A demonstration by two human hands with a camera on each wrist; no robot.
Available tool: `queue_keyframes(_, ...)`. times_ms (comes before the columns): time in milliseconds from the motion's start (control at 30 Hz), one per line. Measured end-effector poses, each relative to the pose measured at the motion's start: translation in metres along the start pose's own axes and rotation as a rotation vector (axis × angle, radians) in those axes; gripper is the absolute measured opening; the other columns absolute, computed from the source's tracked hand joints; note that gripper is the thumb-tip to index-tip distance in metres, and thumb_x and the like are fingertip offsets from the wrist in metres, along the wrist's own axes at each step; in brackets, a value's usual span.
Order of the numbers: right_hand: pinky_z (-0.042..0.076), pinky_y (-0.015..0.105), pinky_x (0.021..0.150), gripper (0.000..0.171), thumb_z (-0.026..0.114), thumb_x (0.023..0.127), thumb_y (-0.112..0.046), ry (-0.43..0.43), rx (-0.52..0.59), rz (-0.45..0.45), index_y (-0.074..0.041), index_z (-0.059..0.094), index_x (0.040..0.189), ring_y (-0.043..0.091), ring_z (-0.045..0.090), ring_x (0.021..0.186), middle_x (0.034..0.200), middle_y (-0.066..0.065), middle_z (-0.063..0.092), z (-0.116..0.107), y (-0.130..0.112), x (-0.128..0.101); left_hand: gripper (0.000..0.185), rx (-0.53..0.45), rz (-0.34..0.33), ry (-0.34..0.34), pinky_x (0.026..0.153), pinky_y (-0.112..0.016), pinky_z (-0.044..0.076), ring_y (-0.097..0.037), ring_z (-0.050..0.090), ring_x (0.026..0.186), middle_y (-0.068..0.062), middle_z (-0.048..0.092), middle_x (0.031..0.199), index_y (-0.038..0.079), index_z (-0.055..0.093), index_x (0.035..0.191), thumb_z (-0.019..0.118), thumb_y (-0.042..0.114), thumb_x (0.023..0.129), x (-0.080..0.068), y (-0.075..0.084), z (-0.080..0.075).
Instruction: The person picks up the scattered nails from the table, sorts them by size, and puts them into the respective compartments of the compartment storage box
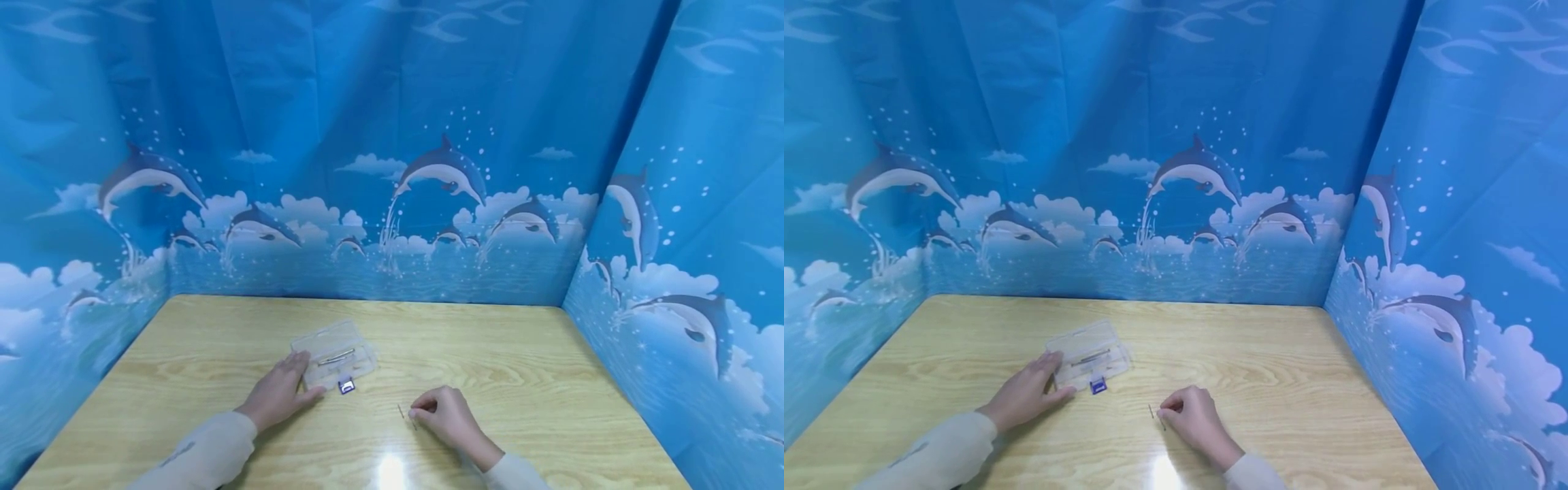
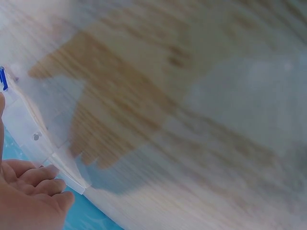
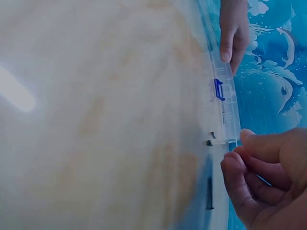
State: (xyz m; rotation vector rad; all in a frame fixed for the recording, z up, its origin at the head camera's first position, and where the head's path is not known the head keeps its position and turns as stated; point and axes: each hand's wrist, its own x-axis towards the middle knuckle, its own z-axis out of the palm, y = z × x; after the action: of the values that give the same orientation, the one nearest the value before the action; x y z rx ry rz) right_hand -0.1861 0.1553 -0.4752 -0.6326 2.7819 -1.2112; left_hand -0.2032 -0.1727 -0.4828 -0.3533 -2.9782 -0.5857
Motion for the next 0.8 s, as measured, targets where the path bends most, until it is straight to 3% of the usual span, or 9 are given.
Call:
queue_keyframes(300, 0.052, 0.017, 0.062, 0.010, 0.077, 0.079, -0.017, 0.018, -0.011, 0.035, -0.008, 0.075, 0.084, 0.002, 0.061, 0.067, 0.078, -0.002, 0.072, 0.000, 0.005, -0.020, 0.083, -0.007, 0.015, 0.005, 0.111, -0.056, 0.031, -0.044, 0.037, 0.134, -0.025, 0.042, 0.144, -0.008, 0.041, 0.139, 0.064, 0.051, 0.086, 0.000, 0.001, -0.001)
queue_keyframes(800, 0.054, 0.020, 0.061, 0.007, 0.080, 0.074, -0.015, 0.030, -0.126, 0.036, -0.011, 0.076, 0.078, 0.007, 0.066, 0.067, 0.074, -0.003, 0.073, 0.006, -0.005, -0.019, 0.081, -0.008, 0.024, 0.016, 0.110, -0.056, 0.032, -0.044, 0.039, 0.132, -0.027, 0.043, 0.142, -0.008, 0.042, 0.139, 0.065, 0.049, 0.087, -0.001, 0.001, -0.002)
